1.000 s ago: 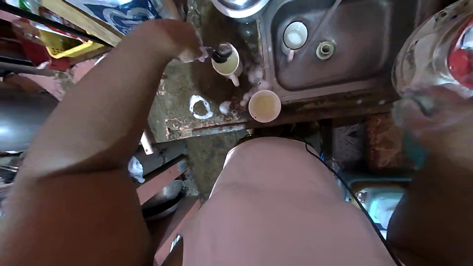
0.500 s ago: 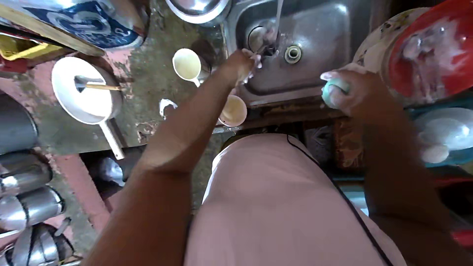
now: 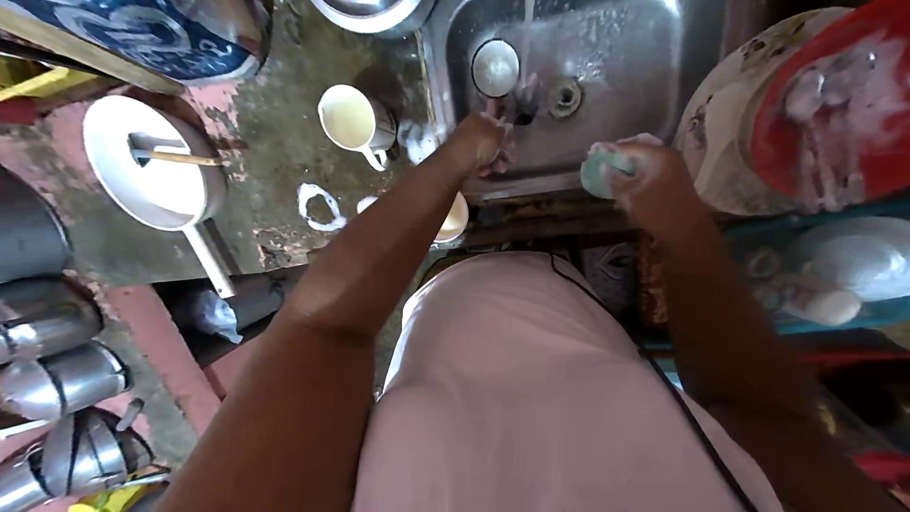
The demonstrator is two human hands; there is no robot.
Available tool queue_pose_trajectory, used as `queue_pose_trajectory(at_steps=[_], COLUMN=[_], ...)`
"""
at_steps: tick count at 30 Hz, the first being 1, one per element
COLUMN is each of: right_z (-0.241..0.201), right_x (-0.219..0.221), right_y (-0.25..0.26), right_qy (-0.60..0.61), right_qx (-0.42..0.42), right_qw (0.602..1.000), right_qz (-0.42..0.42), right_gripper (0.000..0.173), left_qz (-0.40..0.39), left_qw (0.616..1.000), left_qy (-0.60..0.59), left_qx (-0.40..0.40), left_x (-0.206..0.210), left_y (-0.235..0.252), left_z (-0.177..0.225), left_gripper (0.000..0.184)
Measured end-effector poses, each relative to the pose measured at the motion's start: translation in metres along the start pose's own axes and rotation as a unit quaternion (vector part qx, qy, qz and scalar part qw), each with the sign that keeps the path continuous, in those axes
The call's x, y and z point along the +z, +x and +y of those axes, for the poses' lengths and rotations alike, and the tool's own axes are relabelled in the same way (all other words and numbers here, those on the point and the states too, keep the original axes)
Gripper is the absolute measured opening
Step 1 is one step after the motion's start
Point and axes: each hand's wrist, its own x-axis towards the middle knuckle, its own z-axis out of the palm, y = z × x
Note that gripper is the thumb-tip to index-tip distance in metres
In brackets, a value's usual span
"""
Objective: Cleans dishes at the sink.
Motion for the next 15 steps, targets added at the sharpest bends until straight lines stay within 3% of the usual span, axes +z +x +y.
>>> queue_pose_trajectory(at_steps=[5,8,10,12,15], right_z=[0.008,0.010,-0.003,-0.020,-0.046], right_x=[0.027,0.054,0.071,0.089,0.110], right_y=[0.033,0.047,0.048,0.051,0.055], right_qy=[0.131,0.316,0.453,0.588,0.762], right_qx=[0.045,0.113,0.160,0.206,0.142], right_qw=[0.984,0.932,0.869,0.778,0.630], right_qz=[0.113,0.136,0.121,0.085,-0.044], right_gripper=[0.032,0.033,0.033,0.035,0.045], left_qz=[-0.037,-0.058,-0.064,-0.079,-0.113], left_qw=[0.995,0.988,0.984,0.977,0.961], left_qy=[-0.095,-0.144,-0.160,-0.190,-0.241], left_qx=[0.007,0.021,0.042,0.060,0.071], left_x=[0.008,0.008,0.006,0.002,-0.004], left_y=[-0.030,-0.051,-0.063,-0.078,-0.100], left_z=[-0.021,-0.036,-0.047,-0.053,-0.062], left_gripper=[0.036,0.035,0.038,0.039,0.034])
